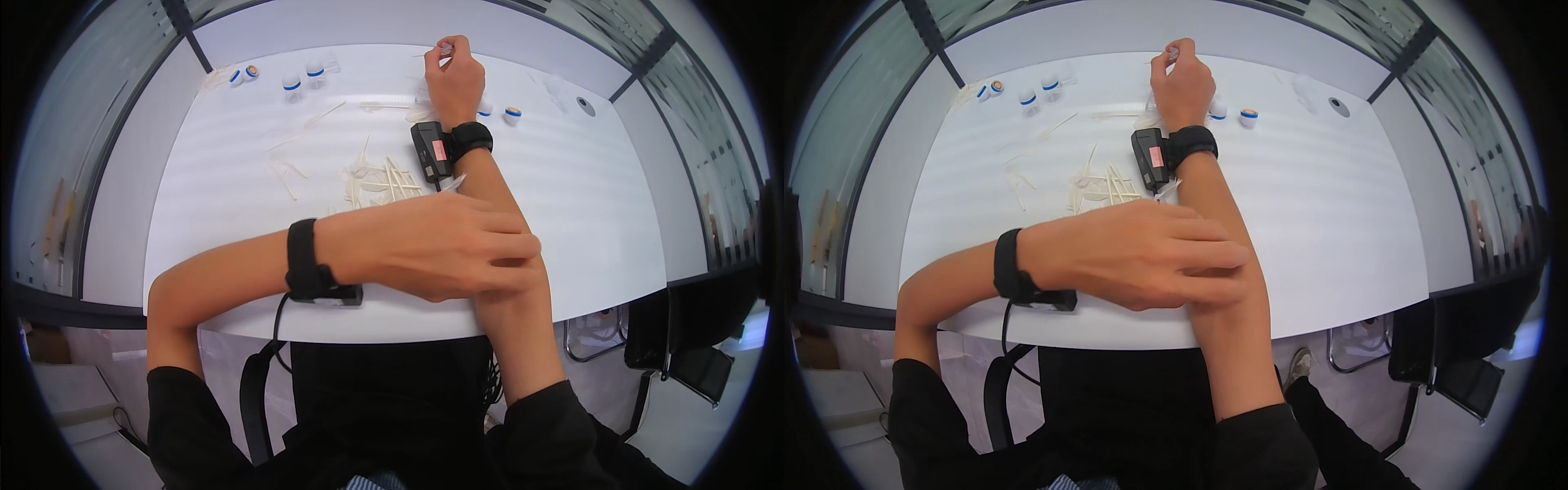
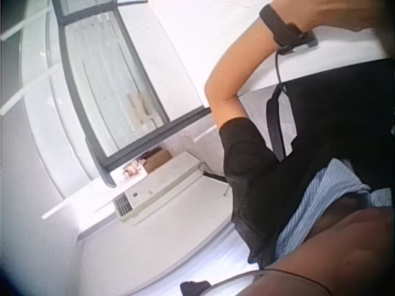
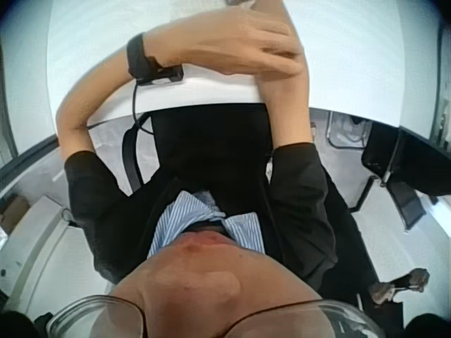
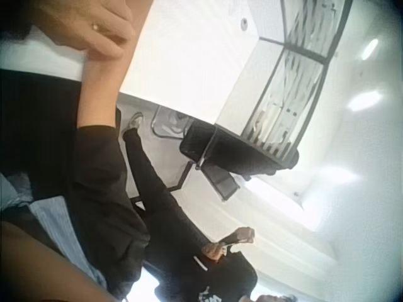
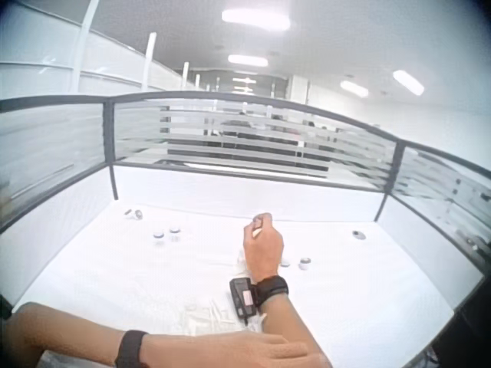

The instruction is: The person inserts feathers individually into the holes of a shuttlecock base to assemble the final product on a white desk.

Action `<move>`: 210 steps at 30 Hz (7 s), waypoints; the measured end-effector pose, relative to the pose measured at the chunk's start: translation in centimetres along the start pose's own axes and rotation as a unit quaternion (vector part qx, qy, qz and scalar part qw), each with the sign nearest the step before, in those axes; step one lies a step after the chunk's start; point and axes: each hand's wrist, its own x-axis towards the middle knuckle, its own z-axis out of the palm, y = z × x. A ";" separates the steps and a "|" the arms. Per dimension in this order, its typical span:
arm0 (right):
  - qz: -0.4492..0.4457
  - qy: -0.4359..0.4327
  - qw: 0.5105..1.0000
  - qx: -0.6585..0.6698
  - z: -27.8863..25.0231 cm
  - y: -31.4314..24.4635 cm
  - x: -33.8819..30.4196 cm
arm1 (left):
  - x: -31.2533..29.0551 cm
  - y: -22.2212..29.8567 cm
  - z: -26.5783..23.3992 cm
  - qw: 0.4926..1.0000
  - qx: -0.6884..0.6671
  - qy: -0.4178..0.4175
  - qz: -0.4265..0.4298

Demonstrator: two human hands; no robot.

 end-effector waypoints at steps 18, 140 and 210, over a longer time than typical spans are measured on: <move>-0.007 0.001 1.000 0.001 -0.2 0.2 0.1 | -2.1 -4.1 -1.5 0.991 0.046 -0.038 -0.118; -0.061 -0.180 0.955 0.227 0.8 -8.5 -5.3 | -15.9 -8.2 -5.0 0.795 0.028 0.246 -0.554; -0.436 -0.112 0.889 0.082 -5.9 -12.5 -2.3 | -15.3 -8.4 -5.1 0.789 0.005 0.275 -0.549</move>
